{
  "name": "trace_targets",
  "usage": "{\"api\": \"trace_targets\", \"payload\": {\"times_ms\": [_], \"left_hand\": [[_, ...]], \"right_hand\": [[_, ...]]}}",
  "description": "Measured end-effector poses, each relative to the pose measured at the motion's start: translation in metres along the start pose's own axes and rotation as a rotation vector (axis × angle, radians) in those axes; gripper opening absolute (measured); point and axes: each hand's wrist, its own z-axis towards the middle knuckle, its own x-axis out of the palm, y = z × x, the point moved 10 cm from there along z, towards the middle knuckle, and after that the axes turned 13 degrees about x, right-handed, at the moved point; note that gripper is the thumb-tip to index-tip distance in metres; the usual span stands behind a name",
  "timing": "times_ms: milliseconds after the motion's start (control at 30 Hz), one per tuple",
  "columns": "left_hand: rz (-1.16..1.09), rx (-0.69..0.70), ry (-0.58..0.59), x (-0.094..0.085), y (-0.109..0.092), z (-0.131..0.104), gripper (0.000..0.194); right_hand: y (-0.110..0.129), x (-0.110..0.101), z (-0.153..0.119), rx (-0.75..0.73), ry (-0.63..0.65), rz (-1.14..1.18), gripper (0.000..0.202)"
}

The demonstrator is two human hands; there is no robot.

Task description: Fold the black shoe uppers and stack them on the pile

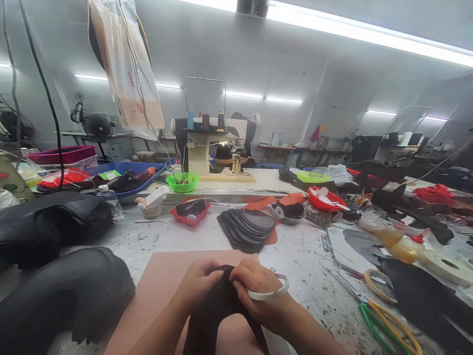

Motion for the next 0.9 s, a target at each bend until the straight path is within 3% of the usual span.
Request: {"api": "trace_targets", "payload": {"times_ms": [200, 333, 567, 900], "left_hand": [[0.130, 0.099, 0.133, 0.016, -0.021, -0.007, 0.020], [0.114, 0.103, 0.130, 0.018, -0.028, -0.008, 0.021], [0.151, -0.067, 0.038, 0.014, -0.020, -0.006, 0.022], [0.072, -0.177, -0.054, 0.019, -0.002, -0.014, 0.022]], "right_hand": [[-0.005, -0.005, 0.008, -0.014, -0.078, 0.105, 0.022], [-0.004, -0.006, 0.010, -0.028, -0.095, 0.138, 0.025], [0.000, -0.001, 0.004, -0.028, -0.069, 0.142, 0.022], [-0.008, 0.008, 0.004, 0.017, -0.074, 0.073, 0.019]]}}
